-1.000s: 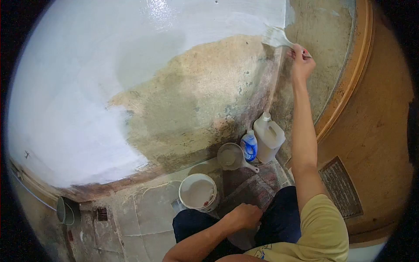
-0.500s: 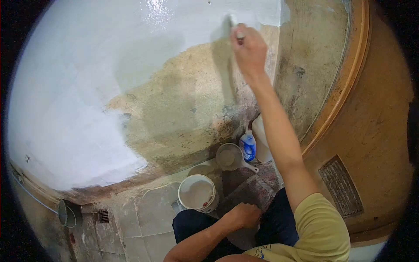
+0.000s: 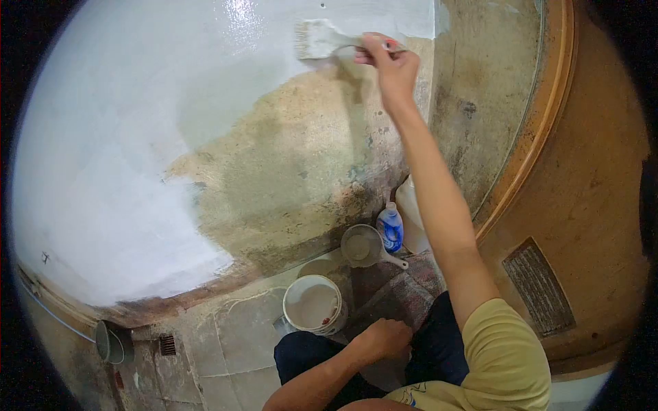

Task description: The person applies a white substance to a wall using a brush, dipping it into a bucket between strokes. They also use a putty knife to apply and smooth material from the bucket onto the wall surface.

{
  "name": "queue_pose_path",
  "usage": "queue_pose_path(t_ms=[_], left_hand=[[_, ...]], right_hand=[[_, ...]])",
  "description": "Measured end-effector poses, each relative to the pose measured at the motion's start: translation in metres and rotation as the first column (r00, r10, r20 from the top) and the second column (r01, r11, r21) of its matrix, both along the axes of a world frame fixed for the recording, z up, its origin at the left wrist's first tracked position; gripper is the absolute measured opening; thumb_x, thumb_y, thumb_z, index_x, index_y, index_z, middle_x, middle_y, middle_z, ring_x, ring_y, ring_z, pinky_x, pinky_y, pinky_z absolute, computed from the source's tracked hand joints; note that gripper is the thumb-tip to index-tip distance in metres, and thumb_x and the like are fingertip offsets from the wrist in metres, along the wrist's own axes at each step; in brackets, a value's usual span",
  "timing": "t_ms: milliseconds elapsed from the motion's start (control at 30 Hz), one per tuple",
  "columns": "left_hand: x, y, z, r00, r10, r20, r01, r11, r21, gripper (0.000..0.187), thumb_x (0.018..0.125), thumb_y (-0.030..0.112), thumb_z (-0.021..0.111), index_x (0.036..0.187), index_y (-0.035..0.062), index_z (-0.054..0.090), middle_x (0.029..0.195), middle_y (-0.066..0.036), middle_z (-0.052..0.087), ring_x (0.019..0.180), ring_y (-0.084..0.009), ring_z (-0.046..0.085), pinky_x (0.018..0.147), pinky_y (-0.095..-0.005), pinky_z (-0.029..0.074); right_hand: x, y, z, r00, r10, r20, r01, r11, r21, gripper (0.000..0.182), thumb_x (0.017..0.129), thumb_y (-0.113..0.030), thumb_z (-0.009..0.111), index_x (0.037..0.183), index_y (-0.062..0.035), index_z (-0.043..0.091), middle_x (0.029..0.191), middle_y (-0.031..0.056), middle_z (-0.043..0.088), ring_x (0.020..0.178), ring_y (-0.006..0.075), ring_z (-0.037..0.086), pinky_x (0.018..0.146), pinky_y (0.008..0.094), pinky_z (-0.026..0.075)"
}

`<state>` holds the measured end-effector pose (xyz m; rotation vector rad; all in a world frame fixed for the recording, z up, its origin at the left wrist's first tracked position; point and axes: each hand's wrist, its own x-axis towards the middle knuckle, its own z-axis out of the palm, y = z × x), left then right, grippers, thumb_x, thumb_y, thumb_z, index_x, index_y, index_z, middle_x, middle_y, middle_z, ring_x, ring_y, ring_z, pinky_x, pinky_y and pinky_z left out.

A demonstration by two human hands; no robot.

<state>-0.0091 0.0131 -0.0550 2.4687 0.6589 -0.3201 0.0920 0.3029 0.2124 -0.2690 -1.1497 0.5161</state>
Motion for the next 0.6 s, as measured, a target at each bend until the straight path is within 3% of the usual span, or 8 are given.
queue_pose_path(t_ms=[100, 167, 267, 333, 367, 433, 533, 600], left_hand=[[-0.005, -0.002, 0.014, 0.999, 0.009, 0.037, -0.008, 1.0, -0.012, 0.025, 0.084, 0.02, 0.054, 0.088, -0.0004, 0.067, 0.089, -0.022, 0.068, 0.085, -0.039, 0.066, 0.072, -0.0493, 0.054], [-0.007, -0.002, 0.012, 0.997, 0.012, 0.08, -0.012, 1.0, 0.004, 0.025, 0.084, 0.02, 0.054, 0.089, -0.0007, 0.067, 0.09, -0.022, 0.068, 0.086, -0.039, 0.066, 0.073, -0.0495, 0.054], [-0.004, 0.0, 0.002, 1.0, -0.005, -0.003, 0.005, 1.0, -0.027, 0.026, 0.084, 0.021, 0.054, 0.09, -0.0013, 0.067, 0.092, -0.022, 0.068, 0.086, -0.0393, 0.066, 0.073, -0.0499, 0.054], [-0.004, 0.001, 0.009, 0.999, 0.0, -0.032, -0.001, 0.999, -0.054, 0.026, 0.084, 0.021, 0.055, 0.09, -0.0017, 0.066, 0.093, -0.022, 0.068, 0.088, -0.039, 0.066, 0.074, -0.0498, 0.054], [-0.005, 0.001, 0.008, 1.0, -0.003, -0.025, 0.001, 0.999, -0.051, 0.026, 0.084, 0.021, 0.055, 0.09, -0.0017, 0.066, 0.093, -0.022, 0.068, 0.088, -0.039, 0.066, 0.074, -0.0498, 0.054], [-0.006, 0.0, 0.004, 0.998, -0.035, 0.045, 0.032, 0.998, 0.054, 0.021, 0.079, 0.016, 0.058, 0.084, -0.0014, 0.069, 0.084, -0.021, 0.068, 0.079, -0.0351, 0.069, 0.069, -0.0439, 0.055], [0.0, -0.003, 0.015, 1.0, 0.024, -0.005, -0.024, 0.999, 0.028, 0.02, 0.08, 0.014, 0.057, 0.084, -0.0015, 0.069, 0.086, -0.022, 0.068, 0.082, -0.0344, 0.069, 0.069, -0.0436, 0.055], [0.001, -0.004, 0.016, 1.0, 0.017, -0.007, -0.017, 0.999, 0.037, 0.02, 0.08, 0.014, 0.057, 0.084, -0.0011, 0.069, 0.086, -0.021, 0.068, 0.082, -0.0344, 0.069, 0.07, -0.0435, 0.055]], right_hand=[[0.059, 0.021, -0.009, 0.995, -0.103, 0.004, 0.103, 0.989, -0.109, 0.027, 0.087, -0.012, 0.067, 0.101, 0.0104, 0.063, 0.088, 0.0172, 0.068, 0.077, 0.0198, 0.068, 0.074, 0.0286, 0.057], [0.108, 0.043, -0.017, 0.998, -0.037, -0.055, 0.032, 0.996, -0.085, 0.025, 0.088, -0.013, 0.067, 0.1, 0.0088, 0.063, 0.09, 0.0158, 0.067, 0.079, 0.0194, 0.068, 0.075, 0.0288, 0.057], [0.165, 0.047, -0.021, 0.985, -0.115, -0.125, 0.102, 0.989, -0.106, 0.024, 0.088, -0.013, 0.068, 0.097, 0.0082, 0.064, 0.088, 0.0139, 0.068, 0.076, 0.0181, 0.068, 0.073, 0.0288, 0.057], [0.182, 0.035, -0.018, 0.92, -0.391, -0.038, 0.377, 0.906, -0.191, 0.028, 0.089, -0.017, 0.066, 0.094, 0.0099, 0.065, 0.082, 0.0117, 0.069, 0.073, 0.0191, 0.068, 0.067, 0.0287, 0.055], [0.185, 0.035, -0.016, 0.919, -0.393, -0.033, 0.381, 0.906, -0.186, 0.028, 0.089, -0.017, 0.066, 0.094, 0.0099, 0.065, 0.082, 0.0117, 0.069, 0.073, 0.0191, 0.068, 0.067, 0.0287, 0.055], [0.179, 0.021, -0.012, 0.727, -0.659, 0.193, 0.684, 0.72, -0.119, 0.028, 0.088, -0.021, 0.067, 0.093, 0.0067, 0.067, 0.077, 0.01, 0.069, 0.069, 0.0162, 0.067, 0.063, 0.0291, 0.053], [0.146, 0.001, -0.005, 0.512, -0.829, 0.227, 0.843, 0.536, 0.056, 0.025, 0.088, -0.023, 0.066, 0.093, 0.0009, 0.07, 0.074, 0.0104, 0.069, 0.066, 0.0158, 0.066, 0.06, 0.0301, 0.051], [0.127, -0.002, 0.0, 0.465, -0.856, 0.224, 0.863, 0.495, 0.1, 0.022, 0.088, -0.022, 0.066, 0.091, -0.0013, 0.07, 0.073, 0.0111, 0.069, 0.065, 0.0172, 0.066, 0.06, 0.0308, 0.05]])
